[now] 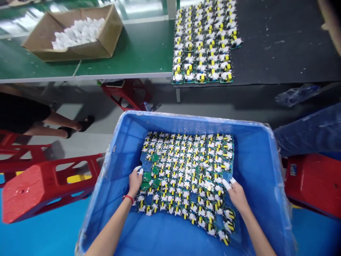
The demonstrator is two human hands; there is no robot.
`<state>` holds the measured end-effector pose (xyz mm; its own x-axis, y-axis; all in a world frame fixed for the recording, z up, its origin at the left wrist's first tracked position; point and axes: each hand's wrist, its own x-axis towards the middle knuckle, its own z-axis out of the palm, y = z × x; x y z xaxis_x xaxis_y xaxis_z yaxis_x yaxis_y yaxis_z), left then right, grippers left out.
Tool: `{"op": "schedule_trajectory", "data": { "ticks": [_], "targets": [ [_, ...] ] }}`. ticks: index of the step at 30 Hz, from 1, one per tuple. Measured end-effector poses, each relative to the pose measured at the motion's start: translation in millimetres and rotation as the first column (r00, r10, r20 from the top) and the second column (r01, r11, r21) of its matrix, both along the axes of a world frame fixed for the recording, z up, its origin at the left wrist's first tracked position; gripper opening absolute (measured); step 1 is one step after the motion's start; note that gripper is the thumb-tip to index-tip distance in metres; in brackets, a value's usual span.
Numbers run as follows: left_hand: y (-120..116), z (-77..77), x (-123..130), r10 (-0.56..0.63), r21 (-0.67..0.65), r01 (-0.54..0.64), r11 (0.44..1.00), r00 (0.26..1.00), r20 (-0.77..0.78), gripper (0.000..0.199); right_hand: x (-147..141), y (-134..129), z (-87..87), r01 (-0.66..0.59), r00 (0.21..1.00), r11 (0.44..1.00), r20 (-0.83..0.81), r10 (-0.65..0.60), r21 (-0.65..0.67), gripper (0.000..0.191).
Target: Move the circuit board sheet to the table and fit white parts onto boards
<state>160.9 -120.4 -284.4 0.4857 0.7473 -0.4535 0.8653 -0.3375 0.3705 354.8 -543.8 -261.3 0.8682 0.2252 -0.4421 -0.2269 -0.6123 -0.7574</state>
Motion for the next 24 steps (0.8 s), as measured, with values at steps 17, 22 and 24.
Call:
{"op": "schedule_trajectory", "data": {
  "ticks": [17, 22, 24],
  "targets": [
    [-9, 122.6, -8, 0.001, 0.220, -0.011, 0.975, 0.999, 0.044, 0.028, -3, -2, 104.9, -0.031, 0.994, 0.999, 0.102, 0.028, 0.028, 0.044],
    [-8, 179.2, -2, -0.005, 0.256, -0.005, 0.967, 0.999, 0.038, 0.029, 3, 6, 157.3, -0.032, 0.992, 0.997, 0.124, 0.023, 0.067, 0.045],
    [-6, 198.8, 1, -0.018, 0.255, 0.007, 0.967, 0.999, 0.038, 0.030, 4, 8, 176.5, -0.034, 0.992, 0.996, 0.127, 0.023, 0.082, 0.043]
  ]
}}
